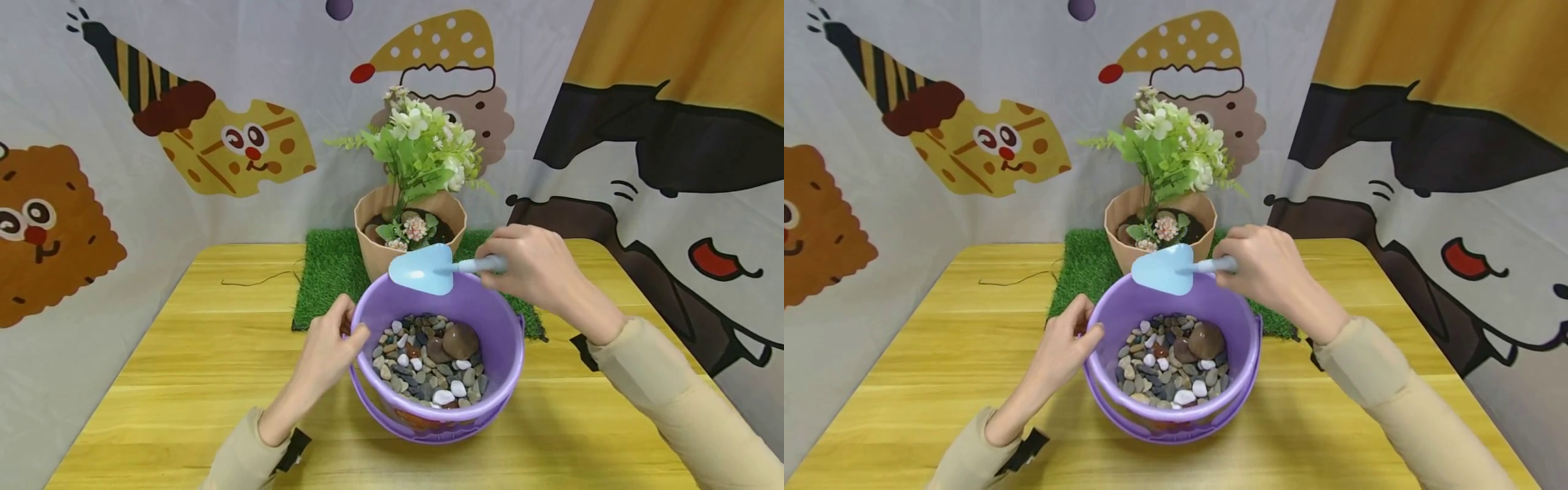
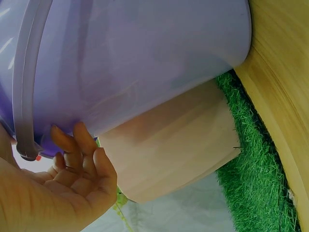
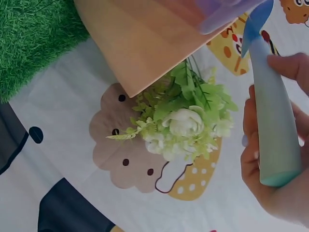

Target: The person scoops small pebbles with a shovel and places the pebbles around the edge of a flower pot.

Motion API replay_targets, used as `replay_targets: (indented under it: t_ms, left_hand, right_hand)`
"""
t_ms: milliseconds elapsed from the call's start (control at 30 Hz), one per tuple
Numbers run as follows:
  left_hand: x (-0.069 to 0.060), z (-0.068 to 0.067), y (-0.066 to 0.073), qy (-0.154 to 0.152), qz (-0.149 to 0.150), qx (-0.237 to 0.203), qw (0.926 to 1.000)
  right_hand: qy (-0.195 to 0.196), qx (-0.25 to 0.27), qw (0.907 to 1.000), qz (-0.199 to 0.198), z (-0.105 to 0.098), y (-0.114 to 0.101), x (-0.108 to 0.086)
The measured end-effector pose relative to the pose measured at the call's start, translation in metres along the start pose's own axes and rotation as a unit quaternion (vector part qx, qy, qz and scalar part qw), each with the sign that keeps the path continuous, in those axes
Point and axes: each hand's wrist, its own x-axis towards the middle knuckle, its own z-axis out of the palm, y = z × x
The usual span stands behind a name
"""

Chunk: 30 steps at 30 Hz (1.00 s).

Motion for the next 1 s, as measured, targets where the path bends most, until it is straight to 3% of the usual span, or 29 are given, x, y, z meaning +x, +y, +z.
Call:
replay_targets:
  t_ms: [267, 467, 667, 1000]
  left_hand:
    - [0.0, 0.0, 0.001, 0.004, 0.004, 0.003, 1.0]
    - [0.001, 0.0, 0.0, -0.001, 0.003, -0.001, 1.0]
    - [0.0, 0.0, 0.0, -0.002, 0.001, -0.001, 1.0]
    - [0.0, 0.0, 0.0, -0.001, -0.001, -0.005, 1.0]
  right_hand:
    - [-0.069, -0.003, 0.9958, -0.06, -0.005, -0.012, -0.008]
    - [-0.1, -0.048, 0.989, -0.099, -0.003, -0.022, -0.012]
    - [-0.102, -0.12, 0.9761, -0.149, -0.001, -0.033, -0.012]
    - [-0.136, -0.221, 0.9477, -0.186, 0.001, -0.064, -0.002]
